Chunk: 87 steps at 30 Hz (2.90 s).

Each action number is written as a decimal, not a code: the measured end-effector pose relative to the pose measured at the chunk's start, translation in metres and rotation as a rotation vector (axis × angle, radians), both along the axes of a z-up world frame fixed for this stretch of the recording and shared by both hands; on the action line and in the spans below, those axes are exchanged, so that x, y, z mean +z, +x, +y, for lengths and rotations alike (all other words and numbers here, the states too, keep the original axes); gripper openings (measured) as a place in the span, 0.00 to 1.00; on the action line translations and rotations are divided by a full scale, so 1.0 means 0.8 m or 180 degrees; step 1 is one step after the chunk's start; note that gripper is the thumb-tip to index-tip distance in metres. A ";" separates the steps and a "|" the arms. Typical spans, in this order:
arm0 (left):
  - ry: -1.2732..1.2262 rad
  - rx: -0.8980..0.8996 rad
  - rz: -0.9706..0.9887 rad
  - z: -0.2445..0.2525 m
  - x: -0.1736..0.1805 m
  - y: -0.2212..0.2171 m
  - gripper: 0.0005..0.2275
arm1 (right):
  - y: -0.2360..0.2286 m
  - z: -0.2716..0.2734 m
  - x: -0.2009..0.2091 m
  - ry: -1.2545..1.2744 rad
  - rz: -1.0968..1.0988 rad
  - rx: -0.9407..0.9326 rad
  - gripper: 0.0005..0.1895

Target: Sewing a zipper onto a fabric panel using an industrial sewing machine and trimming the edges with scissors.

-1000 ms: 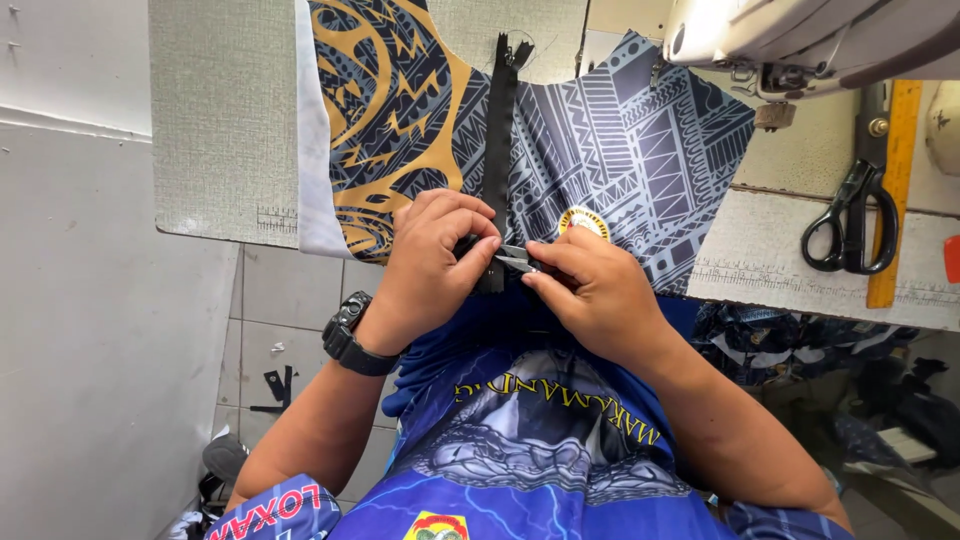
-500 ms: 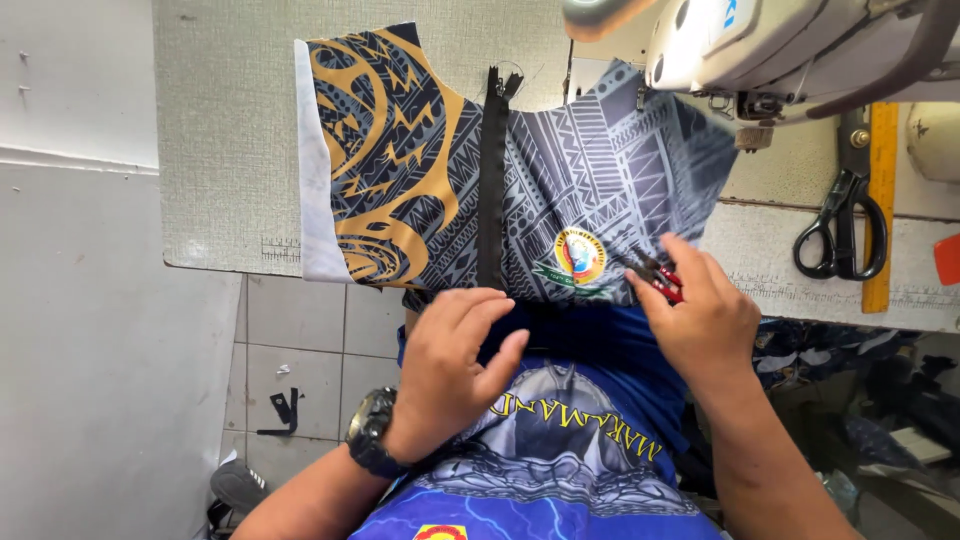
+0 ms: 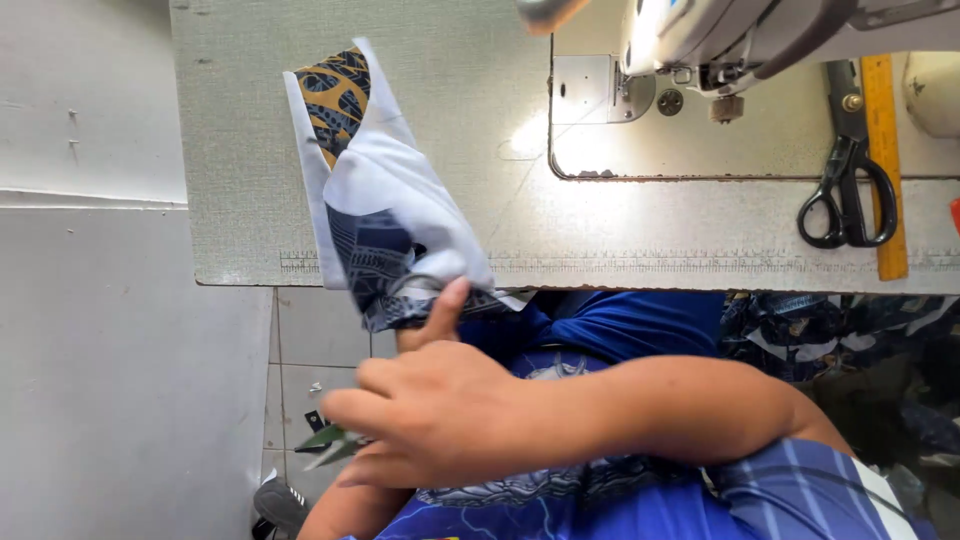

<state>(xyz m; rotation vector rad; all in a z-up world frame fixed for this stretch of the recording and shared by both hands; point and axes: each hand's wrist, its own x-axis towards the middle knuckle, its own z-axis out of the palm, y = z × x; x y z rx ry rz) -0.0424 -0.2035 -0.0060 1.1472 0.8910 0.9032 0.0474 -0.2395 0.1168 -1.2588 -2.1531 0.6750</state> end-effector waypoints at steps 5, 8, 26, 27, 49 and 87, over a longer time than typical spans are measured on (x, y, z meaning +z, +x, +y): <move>-0.1825 0.0770 -0.1563 0.008 -0.042 -0.047 0.14 | 0.075 -0.016 -0.048 -0.0984 0.1658 -0.1376 0.15; -0.1882 0.0580 -0.1883 0.016 -0.010 -0.050 0.18 | 0.103 -0.033 -0.100 -0.1481 0.1656 -0.2063 0.13; -0.1751 0.0348 -0.2028 0.003 0.004 -0.046 0.20 | 0.089 -0.012 -0.119 -0.1435 0.2321 -0.1808 0.06; -0.1733 0.0358 -0.2030 0.003 0.002 -0.045 0.20 | 0.087 -0.014 -0.120 -0.1427 0.2323 -0.1789 0.06; 0.2485 -0.1143 0.2512 0.155 0.071 0.066 0.36 | 0.170 -0.110 -0.131 -0.2539 0.4614 -0.1633 0.03; 0.3749 -0.0081 0.2745 0.134 0.005 0.102 0.21 | 0.178 0.049 -0.157 -0.0355 0.3234 -0.2573 0.14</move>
